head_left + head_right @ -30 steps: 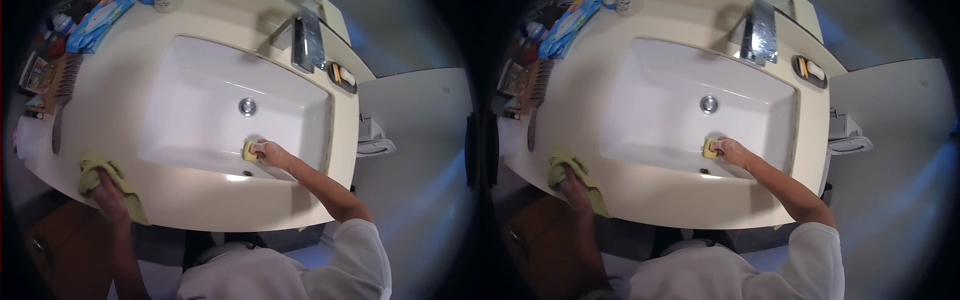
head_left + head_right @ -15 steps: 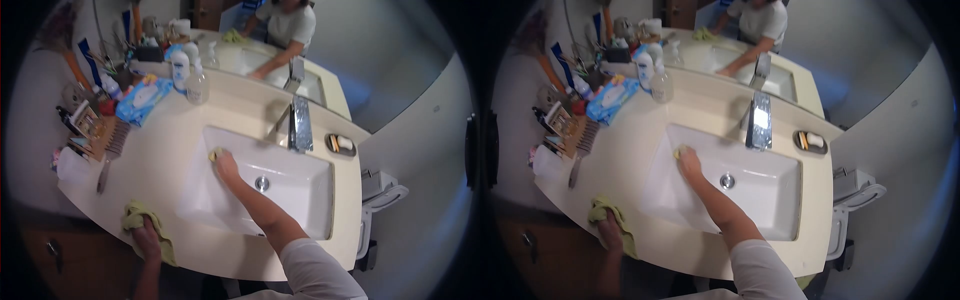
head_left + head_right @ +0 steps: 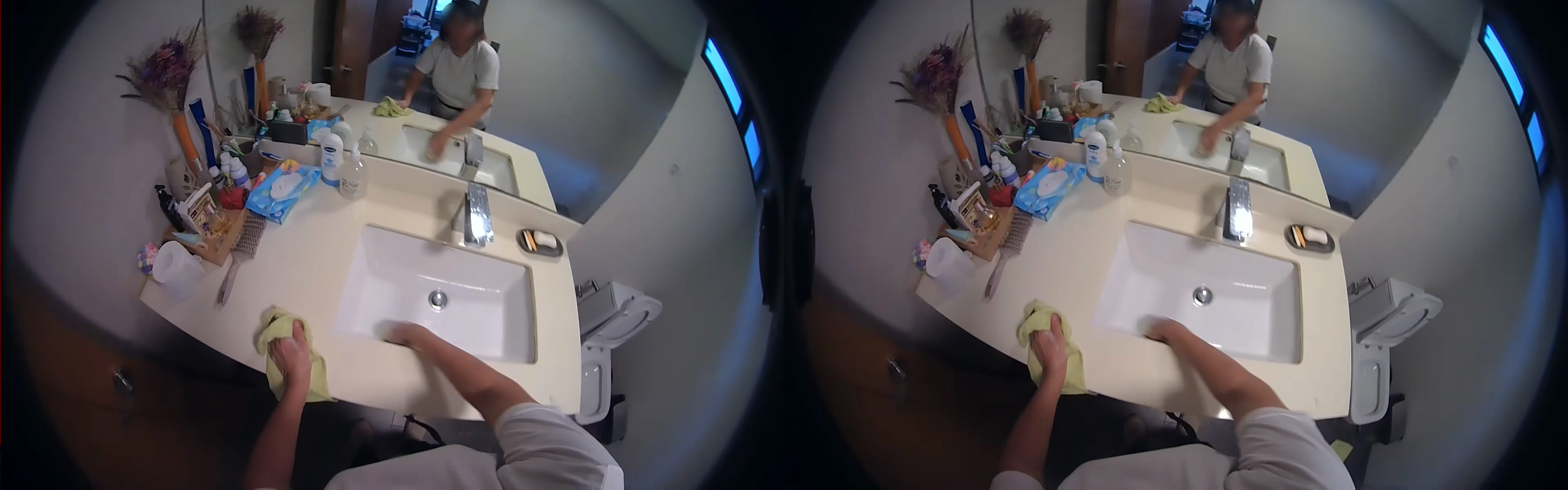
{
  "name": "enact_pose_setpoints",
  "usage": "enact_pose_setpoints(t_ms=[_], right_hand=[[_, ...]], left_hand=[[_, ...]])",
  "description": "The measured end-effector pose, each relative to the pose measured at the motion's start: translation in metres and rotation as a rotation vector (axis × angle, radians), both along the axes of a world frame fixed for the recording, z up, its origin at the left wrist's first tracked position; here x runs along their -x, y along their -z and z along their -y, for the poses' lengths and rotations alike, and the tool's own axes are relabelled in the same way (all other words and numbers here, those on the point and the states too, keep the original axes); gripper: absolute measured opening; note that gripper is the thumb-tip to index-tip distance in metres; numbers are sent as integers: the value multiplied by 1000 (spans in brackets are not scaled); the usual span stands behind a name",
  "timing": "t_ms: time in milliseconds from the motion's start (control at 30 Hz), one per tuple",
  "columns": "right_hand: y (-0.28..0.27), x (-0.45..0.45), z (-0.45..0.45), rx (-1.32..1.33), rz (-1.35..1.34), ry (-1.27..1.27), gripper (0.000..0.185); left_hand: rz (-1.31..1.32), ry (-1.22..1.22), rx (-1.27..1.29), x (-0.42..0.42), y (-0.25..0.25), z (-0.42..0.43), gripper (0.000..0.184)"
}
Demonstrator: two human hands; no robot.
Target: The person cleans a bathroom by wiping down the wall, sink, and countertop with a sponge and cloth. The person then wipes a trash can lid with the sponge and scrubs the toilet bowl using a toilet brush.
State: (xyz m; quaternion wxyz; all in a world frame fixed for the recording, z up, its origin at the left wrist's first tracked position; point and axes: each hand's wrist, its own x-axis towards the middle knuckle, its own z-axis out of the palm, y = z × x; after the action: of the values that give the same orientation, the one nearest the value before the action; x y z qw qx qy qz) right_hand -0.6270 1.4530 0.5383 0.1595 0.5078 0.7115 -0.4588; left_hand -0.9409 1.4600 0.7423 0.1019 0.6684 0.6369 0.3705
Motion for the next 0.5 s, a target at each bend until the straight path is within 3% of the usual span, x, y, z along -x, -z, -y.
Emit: enact_pose_setpoints(t_ms=[33, 67, 167, 267, 300, 367, 400, 433, 467, 500], right_hand=[[-18, 57, -27, 252, -19, 471, 34], [-14, 64, -48, 138, -49, 415, 37], [-84, 105, -64, -622, -321, -148, 9], [-108, 93, -28, -655, 118, -406, 17], [-139, 61, 7, -451, 107, -259, 25], [-146, -29, 87, -302, 96, -98, 32], [-173, -61, 129, -163, 125, 120, 39], [-177, -95, 159, -19, 231, 172, 41], [-158, -133, 195, -182, 310, -19, 41], [-201, -118, 199, -21, 326, 373, 37]], left_hand=[[-25, 4, -19, 1, 0, 0, 37], [-48, 8, -34, 0, 0, 3, 33], [-56, 7, -35, -2, -8, 4, 34], [-32, 21, -37, -5, -6, 3, 34], [-11, 22, -68, -5, -4, 1, 34], [-24, 30, -64, 0, -2, 1, 34], [33, 63, -58, 0, -2, 2, 35], [87, 89, -54, 1, -1, 2, 35], [43, 84, -29, 2, 2, 1, 35], [60, 78, -7, 3, 5, -2, 35]])
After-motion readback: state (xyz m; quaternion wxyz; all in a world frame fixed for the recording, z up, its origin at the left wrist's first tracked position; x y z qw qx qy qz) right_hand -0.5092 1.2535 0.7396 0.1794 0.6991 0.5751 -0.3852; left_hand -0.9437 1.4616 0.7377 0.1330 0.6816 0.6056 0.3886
